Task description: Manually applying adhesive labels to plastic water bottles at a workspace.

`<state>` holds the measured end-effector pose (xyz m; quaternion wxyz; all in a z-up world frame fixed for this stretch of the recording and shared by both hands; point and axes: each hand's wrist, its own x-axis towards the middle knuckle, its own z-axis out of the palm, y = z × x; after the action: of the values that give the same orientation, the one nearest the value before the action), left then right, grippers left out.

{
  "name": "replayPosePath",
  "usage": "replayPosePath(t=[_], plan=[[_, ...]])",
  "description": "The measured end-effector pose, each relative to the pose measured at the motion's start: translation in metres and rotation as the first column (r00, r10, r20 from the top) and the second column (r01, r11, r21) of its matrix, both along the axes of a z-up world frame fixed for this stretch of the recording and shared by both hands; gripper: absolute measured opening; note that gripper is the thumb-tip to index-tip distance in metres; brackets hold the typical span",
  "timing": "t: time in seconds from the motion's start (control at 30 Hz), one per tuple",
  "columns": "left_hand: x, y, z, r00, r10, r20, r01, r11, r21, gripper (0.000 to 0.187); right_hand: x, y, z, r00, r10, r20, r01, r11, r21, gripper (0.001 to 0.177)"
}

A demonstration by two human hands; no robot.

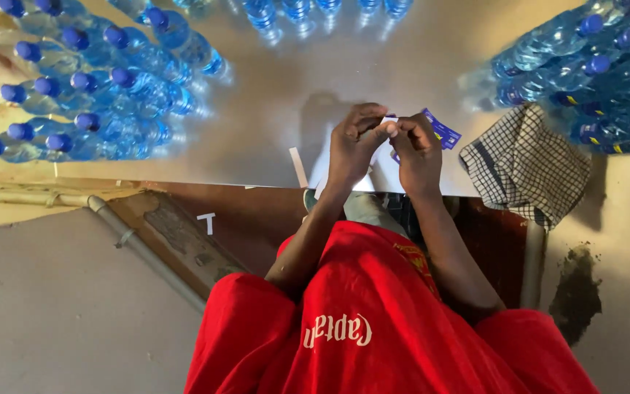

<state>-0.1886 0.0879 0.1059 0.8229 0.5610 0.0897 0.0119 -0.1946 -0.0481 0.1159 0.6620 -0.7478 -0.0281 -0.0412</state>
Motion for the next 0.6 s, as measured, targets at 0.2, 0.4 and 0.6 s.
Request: replayPosePath(t=[0.2,0.4,0.6], plan=[[-0.002,0.024,-0.005,0.98,0.201,-0.015,-0.199,0.954,-0.223,0.021,-0.007,0.017,0.007,0.996,-0.076,-0.052,0.078,0.996,0.043,0.014],[-0.027,0.072,-0.071,0.981,0.117,0.154,-0.193,0.525,0.829,0.013,0.0,-0.005,0.011,0.966,-0.247,-0.075,0.252,0.966,0.059,0.009],[-0.055,0.071,-0.032,0.982,-0.108,0.157,0.039,0.921,0.388,0.041,-0.009,-0.017,0.008,0.98,0.19,-0.066,-0.2,0.952,-0.234,0.01]])
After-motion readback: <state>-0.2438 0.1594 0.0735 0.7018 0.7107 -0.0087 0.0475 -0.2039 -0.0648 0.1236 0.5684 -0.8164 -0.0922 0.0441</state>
